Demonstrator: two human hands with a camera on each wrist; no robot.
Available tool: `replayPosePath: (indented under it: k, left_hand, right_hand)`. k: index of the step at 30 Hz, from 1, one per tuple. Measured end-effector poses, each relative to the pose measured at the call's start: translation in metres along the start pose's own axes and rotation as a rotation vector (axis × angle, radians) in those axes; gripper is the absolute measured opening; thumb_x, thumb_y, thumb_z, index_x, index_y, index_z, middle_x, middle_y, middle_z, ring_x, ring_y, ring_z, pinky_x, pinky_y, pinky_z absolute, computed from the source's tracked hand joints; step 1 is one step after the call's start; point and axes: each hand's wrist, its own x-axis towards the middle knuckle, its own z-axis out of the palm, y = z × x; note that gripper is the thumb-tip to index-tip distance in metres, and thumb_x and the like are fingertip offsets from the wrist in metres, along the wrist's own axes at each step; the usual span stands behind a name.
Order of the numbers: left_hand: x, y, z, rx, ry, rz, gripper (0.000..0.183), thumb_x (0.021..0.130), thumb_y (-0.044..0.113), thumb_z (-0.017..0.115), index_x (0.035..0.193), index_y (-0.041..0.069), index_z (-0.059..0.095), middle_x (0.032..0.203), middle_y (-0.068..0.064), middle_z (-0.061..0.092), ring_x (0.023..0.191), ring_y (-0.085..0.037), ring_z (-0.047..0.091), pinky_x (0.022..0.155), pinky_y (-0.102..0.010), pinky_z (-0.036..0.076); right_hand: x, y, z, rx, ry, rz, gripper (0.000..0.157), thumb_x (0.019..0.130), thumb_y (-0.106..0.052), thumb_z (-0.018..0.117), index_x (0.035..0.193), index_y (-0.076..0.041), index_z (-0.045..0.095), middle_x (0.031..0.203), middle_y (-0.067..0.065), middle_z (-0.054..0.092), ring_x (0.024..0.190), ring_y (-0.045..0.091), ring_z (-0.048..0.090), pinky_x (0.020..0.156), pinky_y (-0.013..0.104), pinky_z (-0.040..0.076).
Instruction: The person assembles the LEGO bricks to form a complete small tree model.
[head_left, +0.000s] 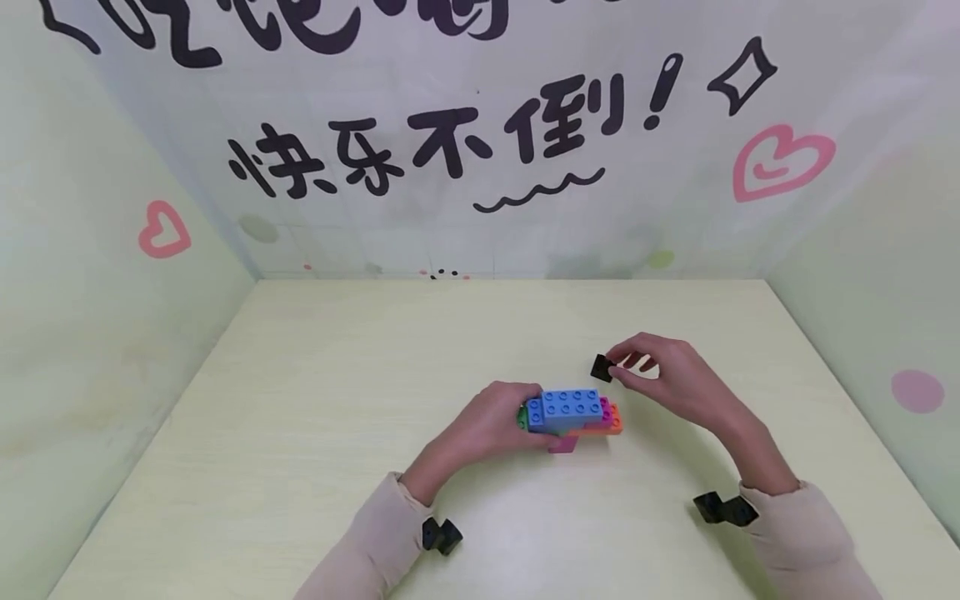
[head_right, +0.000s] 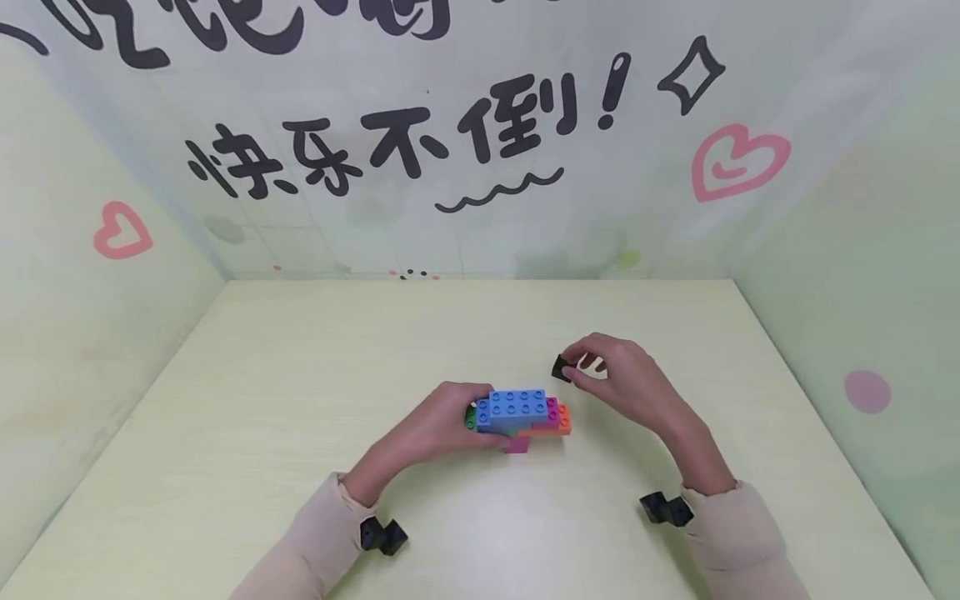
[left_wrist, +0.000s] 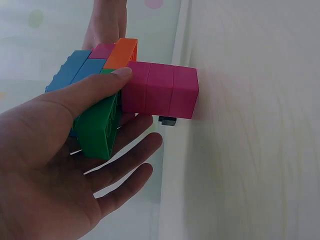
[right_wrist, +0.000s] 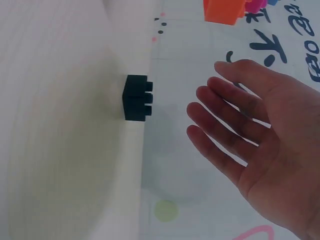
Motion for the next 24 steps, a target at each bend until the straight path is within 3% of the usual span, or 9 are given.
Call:
replayPosePath:
  k: [3,7,11,19,24]
  left_hand:
    - [0.0,0.0,0.002,-0.002,0.011,-0.005,0.047,0.076,0.038,0.085,0.108,0.01,0.066,0.088,0.009,0.063,0.076,-0.006,0.056,0.067,-0.019,0.047]
    - [-0.001,0.001,0.001,-0.001,0.016,-0.001,0.046,0.076,0.038,0.085,0.107,0.009,0.067,0.087,0.01,0.064,0.075,-0.005,0.056,0.066,-0.019,0.046]
    - [-0.001,0.003,0.001,-0.009,0.004,0.001,0.049,0.077,0.037,0.084,0.112,0.008,0.066,0.09,0.008,0.064,0.077,-0.004,0.056,0.067,-0.019,0.047]
    - [-0.001,0.005,0.0,0.009,-0.017,-0.017,0.057,0.077,0.039,0.084,0.12,0.006,0.065,0.097,0.005,0.066,0.08,-0.005,0.056,0.069,-0.019,0.047]
    - [-0.003,0.004,0.0,0.023,-0.013,-0.035,0.061,0.078,0.04,0.083,0.124,0.006,0.064,0.105,0.002,0.067,0.086,-0.006,0.057,0.074,-0.02,0.047]
  right_hand:
    - [0.002,0.009,0.008,0.025,0.014,0.068,0.028,0.089,-0.015,0.074,0.115,-0.005,0.067,0.108,0.005,0.068,0.093,0.023,0.064,0.076,0.044,0.054]
    - [0.003,0.019,0.018,-0.01,-0.031,0.186,0.04,0.09,-0.024,0.074,0.123,-0.005,0.064,0.116,0.01,0.066,0.098,0.028,0.063,0.079,0.047,0.052]
    - [0.002,0.027,0.024,-0.025,-0.076,0.243,0.045,0.088,-0.026,0.076,0.125,-0.004,0.063,0.11,0.013,0.067,0.093,0.029,0.064,0.076,0.047,0.052]
    - [0.002,0.035,0.026,0.027,-0.061,0.252,0.041,0.085,-0.021,0.078,0.12,-0.004,0.066,0.103,0.012,0.068,0.086,0.027,0.065,0.075,0.043,0.054]
    - [0.002,0.025,0.017,0.057,0.023,0.168,0.038,0.086,-0.025,0.077,0.119,-0.008,0.068,0.105,0.006,0.07,0.089,0.024,0.065,0.075,0.041,0.055]
